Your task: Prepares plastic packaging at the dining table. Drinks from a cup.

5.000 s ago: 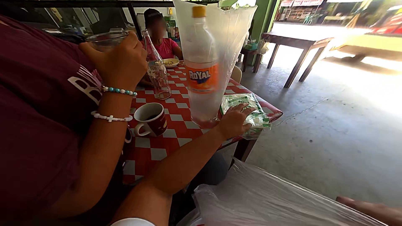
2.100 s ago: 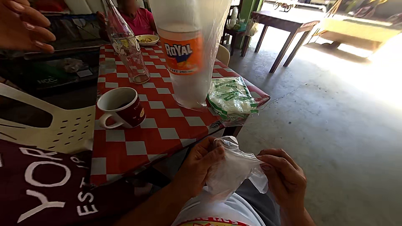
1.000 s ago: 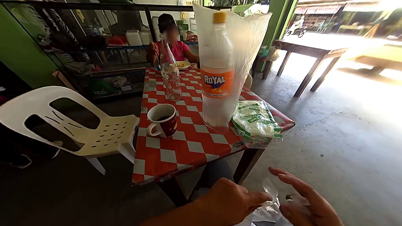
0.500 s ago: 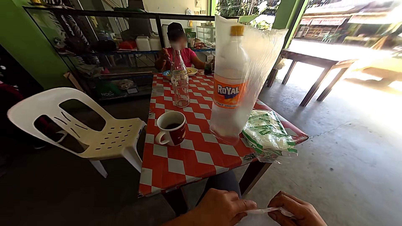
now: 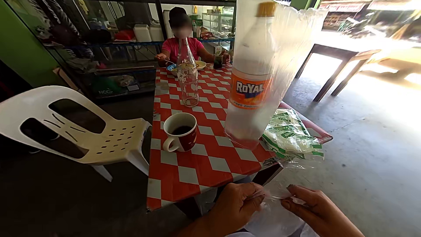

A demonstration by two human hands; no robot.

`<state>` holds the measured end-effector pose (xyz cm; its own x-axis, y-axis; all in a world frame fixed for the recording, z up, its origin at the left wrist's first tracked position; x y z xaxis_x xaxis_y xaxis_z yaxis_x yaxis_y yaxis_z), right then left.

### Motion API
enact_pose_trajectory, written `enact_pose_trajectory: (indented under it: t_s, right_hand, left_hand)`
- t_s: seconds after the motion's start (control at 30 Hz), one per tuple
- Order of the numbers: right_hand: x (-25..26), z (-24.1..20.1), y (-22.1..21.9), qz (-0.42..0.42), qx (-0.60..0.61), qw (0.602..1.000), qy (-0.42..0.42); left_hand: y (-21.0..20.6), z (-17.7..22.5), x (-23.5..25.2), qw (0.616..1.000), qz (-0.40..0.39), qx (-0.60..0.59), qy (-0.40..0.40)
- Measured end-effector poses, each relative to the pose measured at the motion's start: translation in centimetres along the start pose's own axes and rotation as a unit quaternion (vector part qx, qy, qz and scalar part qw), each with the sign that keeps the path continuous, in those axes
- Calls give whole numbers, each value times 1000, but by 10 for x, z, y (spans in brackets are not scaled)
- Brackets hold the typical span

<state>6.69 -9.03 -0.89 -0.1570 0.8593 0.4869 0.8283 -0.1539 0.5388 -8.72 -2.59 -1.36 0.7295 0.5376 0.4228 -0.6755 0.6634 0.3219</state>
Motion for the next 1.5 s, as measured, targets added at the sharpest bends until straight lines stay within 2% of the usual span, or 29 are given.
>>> enact_pose_trajectory:
  t_s: [0.13,0.27,0.43,0.77,0.87,1.0,1.1,1.2,1.27,1.33,1.4,1.5]
  right_hand:
    - [8,-17,37,62,-62,996,20]
    - [21,-57,44,23,-98,994,49]
    - [24,-87,52,12,-137,989,55]
    - [17,-82,84,65,-122,990,32]
    - [16,-80,77,62,-145,987,20]
    - [23,-82,34,-10,-148,988,49]
    - [17,-97,57,68,-193,974,94]
    - [-11,-115,118,193,-187,958,105]
    - [-42,-116,156,274,-173,942,84]
    - [-75,-110,187,352,-155,921,65]
    - [-103,-100,203,396,-144,906,37]
    - [-122,-81,198,390,-144,908,-37]
  left_hand:
    - [3,8,-3,1000,4,23,-13]
    - [8,22,2,999,19,7,31]
    - [27,58,16,996,84,43,-6]
    - [42,71,35,993,121,16,2]
    - [33,79,38,992,121,23,-28]
    - [1,90,36,991,73,58,-94]
    - [-13,71,33,992,14,124,-24]
    - [-14,43,28,983,-68,166,33]
    - [-8,32,24,982,-91,160,44]
    - [3,27,21,987,-79,131,59]
    - [14,27,20,993,-40,77,73]
    - [35,34,21,995,61,-14,71]
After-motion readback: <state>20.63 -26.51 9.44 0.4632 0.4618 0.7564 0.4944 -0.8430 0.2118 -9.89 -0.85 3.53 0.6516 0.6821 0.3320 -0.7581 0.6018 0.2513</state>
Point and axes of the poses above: each hand's wrist, its own x-axis towards the middle knuckle, its own y-axis out of the back of the hand, z = x × y, the point moved 10 cm from there along x, towards the middle knuckle, and after that the axes turned 7 degrees about y, right-handed, at the moved point
